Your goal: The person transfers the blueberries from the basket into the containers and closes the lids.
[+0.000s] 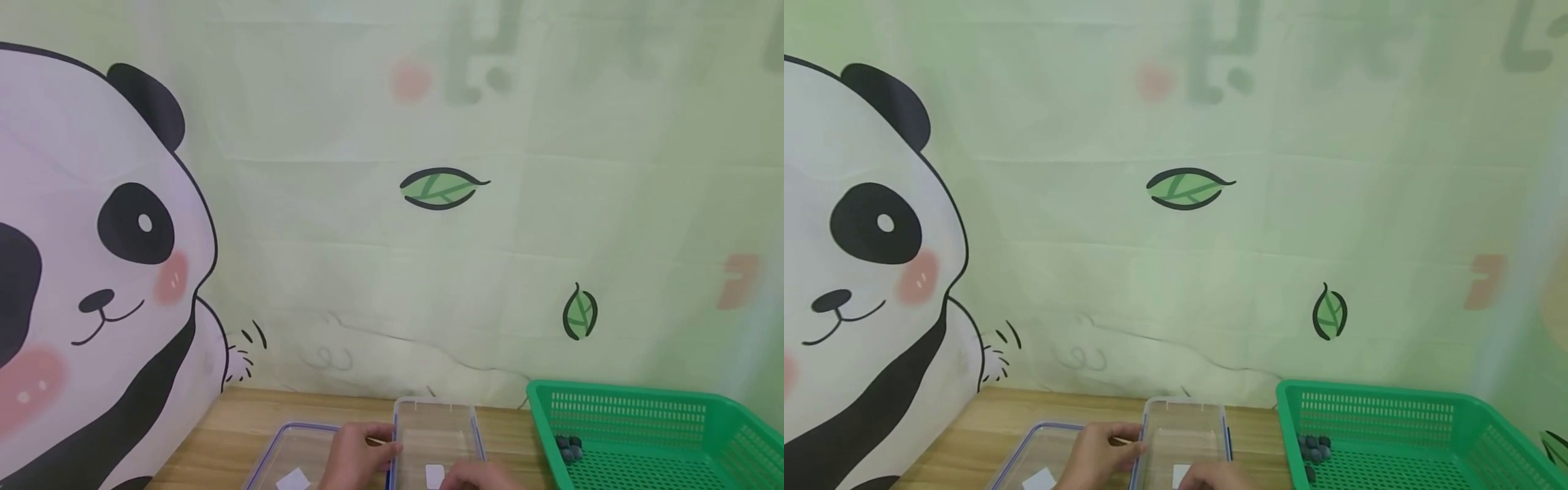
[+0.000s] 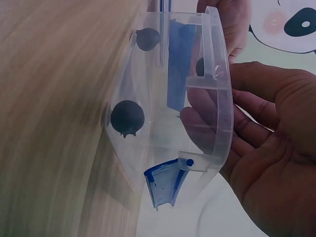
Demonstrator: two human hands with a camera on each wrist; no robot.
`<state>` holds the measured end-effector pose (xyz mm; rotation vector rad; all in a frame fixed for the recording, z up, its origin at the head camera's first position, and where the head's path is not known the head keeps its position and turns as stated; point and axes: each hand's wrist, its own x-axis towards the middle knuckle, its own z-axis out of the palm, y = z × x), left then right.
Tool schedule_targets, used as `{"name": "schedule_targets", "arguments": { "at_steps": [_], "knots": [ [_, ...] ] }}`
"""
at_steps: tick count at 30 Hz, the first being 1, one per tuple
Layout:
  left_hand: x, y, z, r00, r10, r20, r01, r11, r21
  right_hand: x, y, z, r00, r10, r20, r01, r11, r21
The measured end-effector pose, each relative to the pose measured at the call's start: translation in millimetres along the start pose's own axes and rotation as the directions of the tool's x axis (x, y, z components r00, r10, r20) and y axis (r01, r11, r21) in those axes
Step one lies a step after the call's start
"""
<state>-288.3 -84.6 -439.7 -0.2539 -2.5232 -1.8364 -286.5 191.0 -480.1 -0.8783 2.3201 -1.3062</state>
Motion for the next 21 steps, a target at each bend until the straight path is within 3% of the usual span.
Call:
{"name": "schedule_targets", "arguments": {
  "at_steps": [4,8,11,16,18,21],
  "knots": [
    [-0.3,0.1,0.2,1.0,0.011,0.003,-0.011,1.0,-0.006,19,67,-1,0.999,-0.047,0.006,0.047,0.999,0.002],
    [-0.6,0.1,-0.8,1.0,0.01,0.009,-0.01,1.0,-0.005,25,86,-1,0.998,-0.061,-0.004,0.061,0.998,0.003],
    [-1.2,-0.1,-2.0,1.0,0.011,0.012,-0.011,1.0,-0.001,18,62,-1,1.0,-0.03,0.002,0.03,0.999,-0.011],
    [-1.3,0.1,-2.2,1.0,0.013,0.016,-0.014,1.0,0.008,-8,-29,-7,0.994,0.113,0.011,-0.113,0.993,0.016],
    [-0.9,0.4,-1.6,1.0,0.013,0.017,-0.013,1.0,0.01,-21,-67,-10,0.989,0.142,-0.041,-0.141,0.99,0.024],
    [-0.5,1.2,-0.9,1.0,0.006,0.017,-0.006,1.0,0.003,-36,-101,-15,0.985,0.09,-0.146,-0.097,0.995,-0.035]
  ]
}}
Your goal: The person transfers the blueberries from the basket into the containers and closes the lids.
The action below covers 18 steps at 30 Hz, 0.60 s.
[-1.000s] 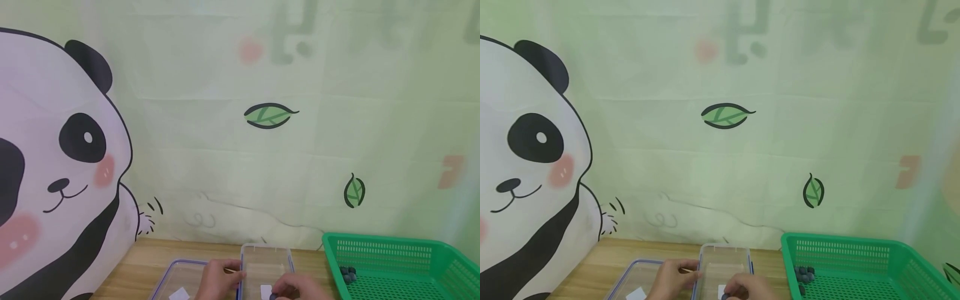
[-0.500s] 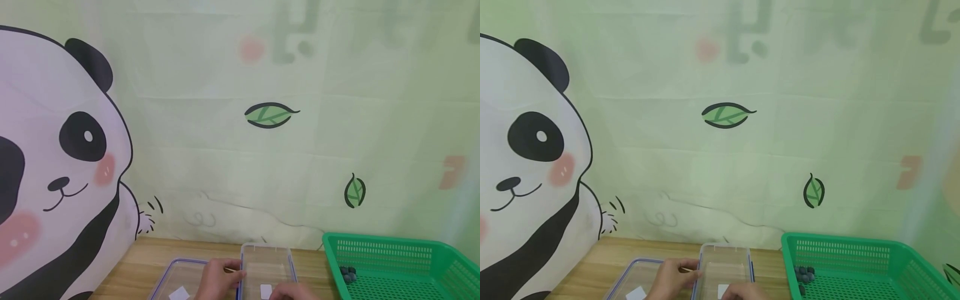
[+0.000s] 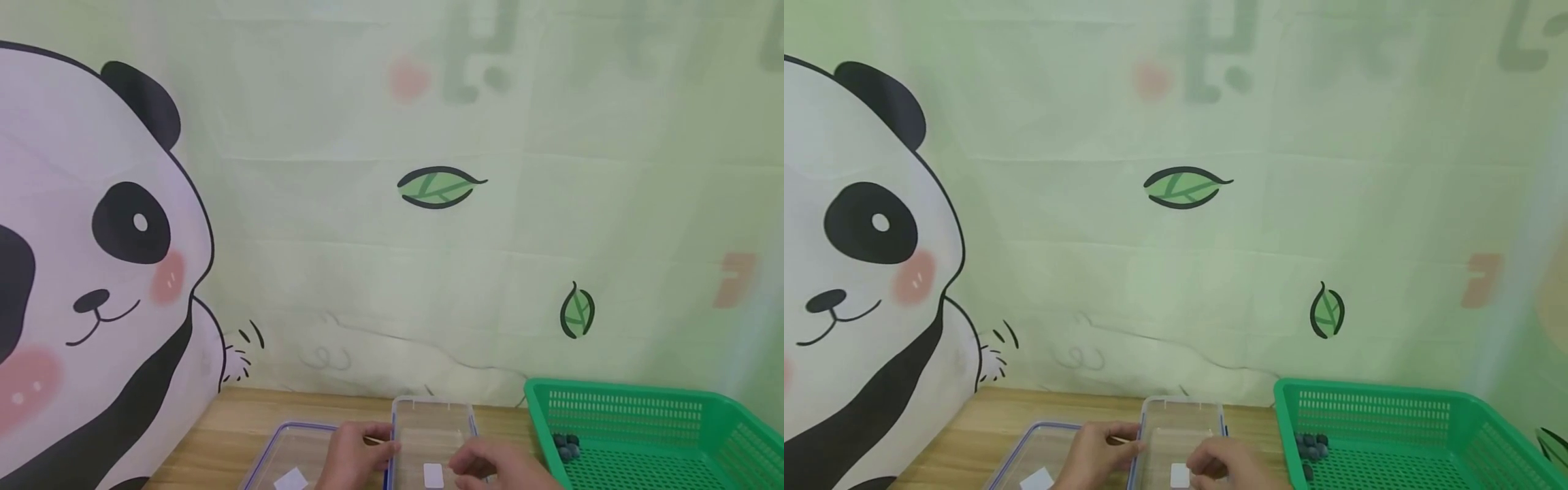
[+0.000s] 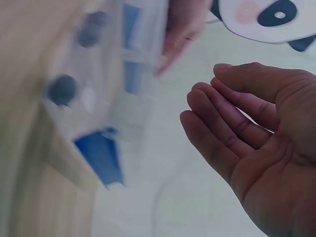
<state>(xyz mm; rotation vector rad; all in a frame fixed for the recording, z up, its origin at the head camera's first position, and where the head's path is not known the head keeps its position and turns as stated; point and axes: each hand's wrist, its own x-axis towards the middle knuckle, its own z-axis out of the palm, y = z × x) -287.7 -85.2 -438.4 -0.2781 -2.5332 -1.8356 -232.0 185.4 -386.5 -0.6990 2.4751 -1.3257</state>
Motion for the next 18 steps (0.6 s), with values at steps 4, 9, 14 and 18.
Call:
{"name": "schedule_targets", "arguments": {
  "at_steps": [4,9,14,18],
  "knots": [
    [-0.8,-0.3,0.1,1.0,0.008,-0.012,-0.008,1.0,-0.012,-14,-16,-14,0.986,-0.108,-0.128,0.095,0.99,-0.109],
    [-1.0,-2.0,2.2,0.999,0.032,-0.019,-0.032,0.999,-0.02,-32,-22,-36,0.955,-0.135,-0.264,0.076,0.972,-0.221],
    [-1.8,-2.0,2.3,0.999,0.03,-0.025,-0.031,0.999,-0.014,-46,-25,-66,0.935,-0.188,-0.3,0.071,0.93,-0.36],
    [-2.7,-2.5,0.6,0.999,0.038,-0.025,-0.038,0.999,-0.027,-52,-24,-92,0.938,-0.191,-0.29,0.049,0.9,-0.432]
  ]
}}
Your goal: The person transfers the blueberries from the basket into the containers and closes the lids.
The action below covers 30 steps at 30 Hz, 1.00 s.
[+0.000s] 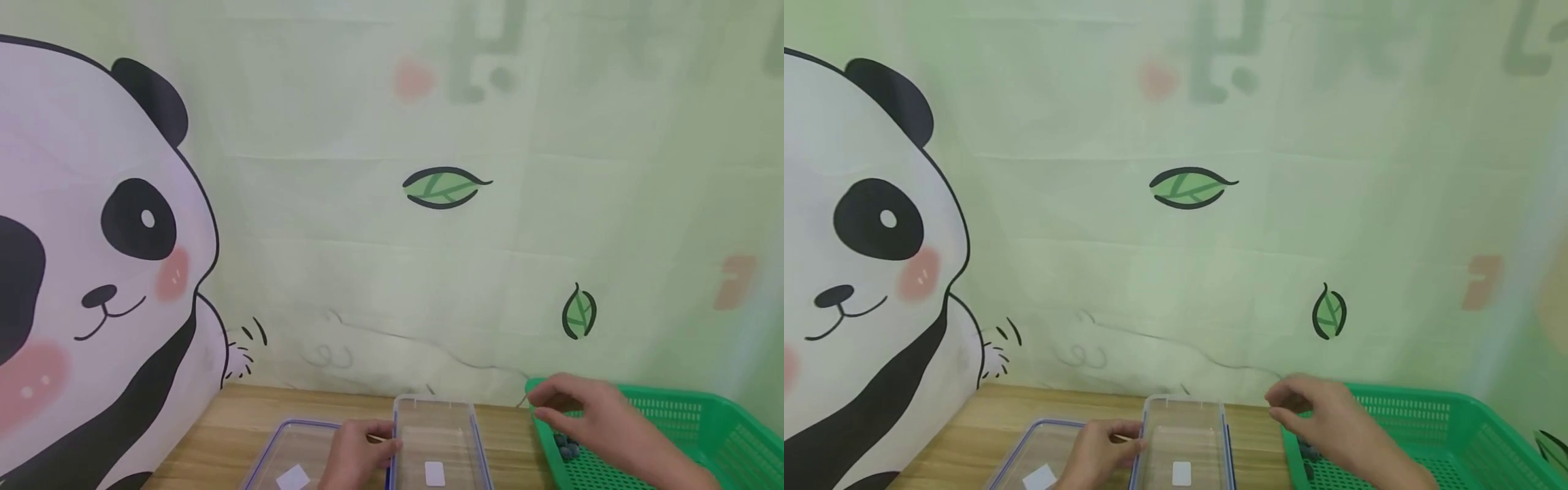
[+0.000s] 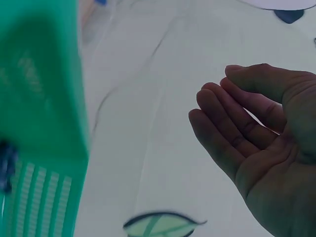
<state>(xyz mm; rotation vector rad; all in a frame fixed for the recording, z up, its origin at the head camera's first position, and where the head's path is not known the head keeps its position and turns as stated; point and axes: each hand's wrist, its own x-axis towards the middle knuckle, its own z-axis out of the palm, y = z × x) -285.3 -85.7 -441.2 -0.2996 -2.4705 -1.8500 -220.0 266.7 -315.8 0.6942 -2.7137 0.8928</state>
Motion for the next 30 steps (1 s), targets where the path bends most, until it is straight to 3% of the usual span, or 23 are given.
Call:
{"name": "schedule_targets", "arguments": {
  "at_steps": [5,9,15,22,30],
  "knots": [
    [1.2,-1.0,0.6,1.0,0.006,0.006,-0.006,1.0,-0.007,6,21,-20,1.0,-0.018,0.021,0.019,0.998,-0.053],
    [1.3,-0.2,0.3,1.0,0.004,0.008,-0.004,1.0,-0.009,12,40,-23,0.997,-0.022,0.07,0.026,0.998,-0.055],
    [0.3,1.6,-0.8,1.0,0.012,0.015,-0.011,1.0,-0.021,22,68,-19,0.988,0.033,0.153,-0.021,0.997,-0.076],
    [-0.1,1.1,-0.8,1.0,-0.005,0.021,0.006,0.999,-0.038,25,100,-10,0.979,0.077,0.19,-0.064,0.995,-0.071],
    [-1.2,-0.4,-0.2,1.0,0.022,0.009,-0.022,0.998,-0.052,22,134,-1,0.964,0.118,0.24,-0.116,0.993,-0.021]
  ]
}}
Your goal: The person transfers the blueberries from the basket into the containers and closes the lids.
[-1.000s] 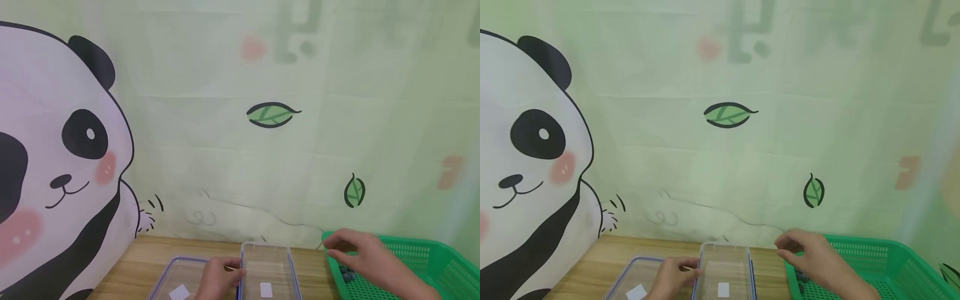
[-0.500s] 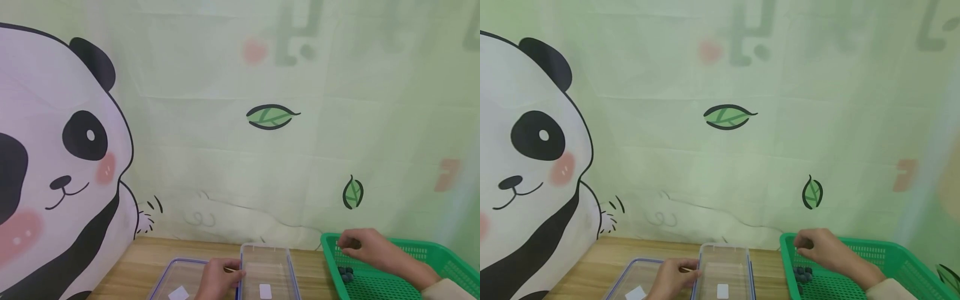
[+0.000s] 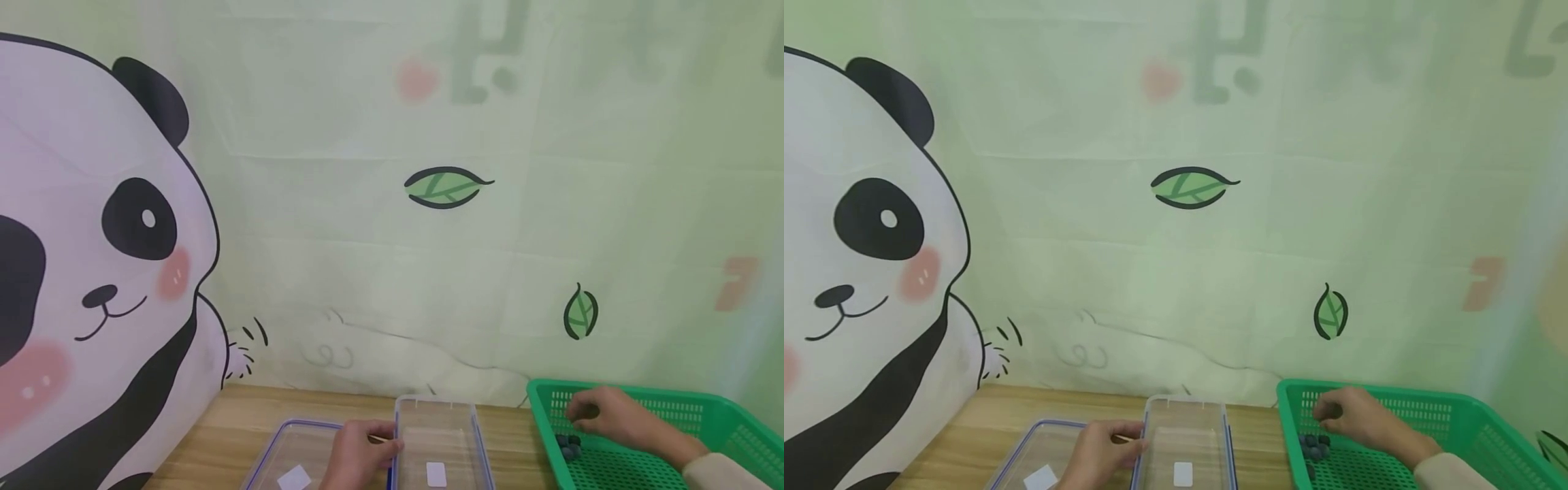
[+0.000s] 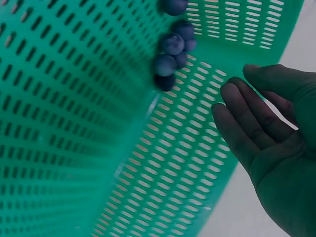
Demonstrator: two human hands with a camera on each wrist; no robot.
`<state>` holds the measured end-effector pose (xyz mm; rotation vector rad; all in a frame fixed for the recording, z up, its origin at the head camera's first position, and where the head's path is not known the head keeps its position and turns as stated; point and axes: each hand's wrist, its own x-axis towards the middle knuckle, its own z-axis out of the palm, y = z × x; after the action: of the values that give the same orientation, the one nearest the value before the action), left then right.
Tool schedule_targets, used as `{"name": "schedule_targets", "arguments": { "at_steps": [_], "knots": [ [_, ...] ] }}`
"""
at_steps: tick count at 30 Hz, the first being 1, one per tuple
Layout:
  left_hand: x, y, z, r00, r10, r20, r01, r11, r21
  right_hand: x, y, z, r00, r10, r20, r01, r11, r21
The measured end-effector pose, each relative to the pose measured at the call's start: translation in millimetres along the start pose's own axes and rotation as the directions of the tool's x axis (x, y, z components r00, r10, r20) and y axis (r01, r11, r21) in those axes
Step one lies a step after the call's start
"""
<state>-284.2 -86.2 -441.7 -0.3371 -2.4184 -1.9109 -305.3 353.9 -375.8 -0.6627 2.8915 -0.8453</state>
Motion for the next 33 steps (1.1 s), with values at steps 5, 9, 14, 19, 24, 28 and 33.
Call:
{"name": "schedule_targets", "arguments": {
  "at_steps": [5,9,14,19,24,28,33],
  "knots": [
    [0.3,0.9,0.2,1.0,-0.004,0.003,0.004,1.0,-0.002,1,26,7,0.998,-0.015,0.056,0.013,0.999,0.045],
    [0.4,1.3,0.2,1.0,-0.003,0.005,0.003,1.0,0.001,7,61,15,0.994,-0.062,0.086,0.06,0.998,0.032],
    [0.3,1.5,-0.3,1.0,0.0,0.004,0.0,1.0,0.001,18,104,29,0.994,-0.03,0.107,0.029,1.0,0.008],
    [0.7,1.3,-0.3,1.0,-0.002,0.007,0.002,1.0,0.004,24,128,38,0.99,-0.041,0.138,0.035,0.998,0.049],
    [-0.4,1.0,0.2,1.0,0.009,0.004,-0.009,1.0,-0.003,31,150,44,0.987,-0.066,0.149,0.059,0.997,0.051],
    [-1.0,1.0,0.4,1.0,0.022,0.0,-0.022,1.0,-0.004,33,154,46,0.987,-0.089,0.134,0.091,0.996,-0.009],
    [-1.1,0.9,0.3,1.0,0.022,0.001,-0.022,1.0,-0.003,34,153,48,0.991,-0.016,0.131,0.022,0.999,-0.045]
  ]
}}
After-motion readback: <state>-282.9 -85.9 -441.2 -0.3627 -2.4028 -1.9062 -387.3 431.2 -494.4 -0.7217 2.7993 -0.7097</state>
